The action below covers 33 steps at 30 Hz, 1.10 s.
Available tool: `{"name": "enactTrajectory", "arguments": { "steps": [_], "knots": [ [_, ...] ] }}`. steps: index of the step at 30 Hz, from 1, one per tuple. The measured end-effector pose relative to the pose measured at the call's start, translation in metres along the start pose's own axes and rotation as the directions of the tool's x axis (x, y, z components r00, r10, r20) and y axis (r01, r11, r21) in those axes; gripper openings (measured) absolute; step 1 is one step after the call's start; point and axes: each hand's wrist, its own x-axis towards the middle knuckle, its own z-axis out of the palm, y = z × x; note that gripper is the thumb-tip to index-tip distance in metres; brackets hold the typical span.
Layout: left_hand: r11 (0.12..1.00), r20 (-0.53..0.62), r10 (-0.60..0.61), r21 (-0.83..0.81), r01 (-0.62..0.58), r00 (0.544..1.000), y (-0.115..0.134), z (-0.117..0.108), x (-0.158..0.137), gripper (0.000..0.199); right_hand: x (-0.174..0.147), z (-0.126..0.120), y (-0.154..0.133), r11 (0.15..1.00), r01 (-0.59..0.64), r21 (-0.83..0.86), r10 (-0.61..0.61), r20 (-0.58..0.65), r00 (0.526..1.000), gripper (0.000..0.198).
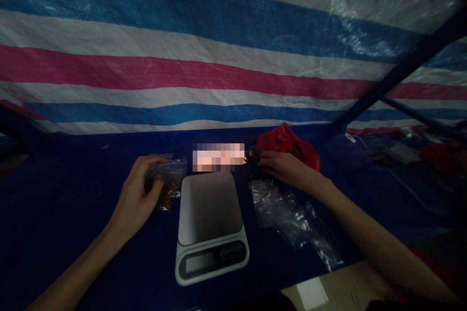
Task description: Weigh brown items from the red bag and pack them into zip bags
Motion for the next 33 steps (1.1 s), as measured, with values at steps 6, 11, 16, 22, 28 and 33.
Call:
{"name": "enactTrajectory", "arguments": {
  "steps": [6,11,16,22,28,33],
  "knots": [
    [1.0,-0.001,0.016,0.006,-0.016,1.0,-0.001,-0.001,0.0,0.025,0.012,-0.02,0.005,0.995,0.063,0.072,-0.053,-0.128,0.99,0.016],
    [1.0,-0.015,0.01,0.001,-0.01,1.0,-0.001,0.0,0.0,0.025,0.028,-0.029,0.004,0.999,0.039,0.024,-0.033,-0.203,0.979,0.017],
    [1.0,-0.008,0.001,-0.005,-0.001,1.0,-0.002,0.0,0.0,0.026,0.035,-0.013,-0.016,0.991,0.097,-0.097,-0.121,-0.281,0.952,0.014],
    [1.0,0.013,-0.011,-0.004,0.011,1.0,-0.001,0.0,0.0,0.026,0.045,0.01,-0.023,0.945,0.102,-0.309,-0.184,-0.25,0.95,0.018],
    [1.0,-0.004,-0.004,0.004,0.004,1.0,0.001,-0.001,0.001,0.025,0.038,-0.001,-0.021,0.98,0.113,-0.163,-0.162,-0.328,0.931,0.019],
    [1.0,0.007,-0.002,-0.005,0.002,1.0,-0.002,0.0,-0.001,0.025,0.029,-0.02,-0.013,0.998,0.004,0.069,0.026,-0.415,0.909,0.014]
  ]
}}
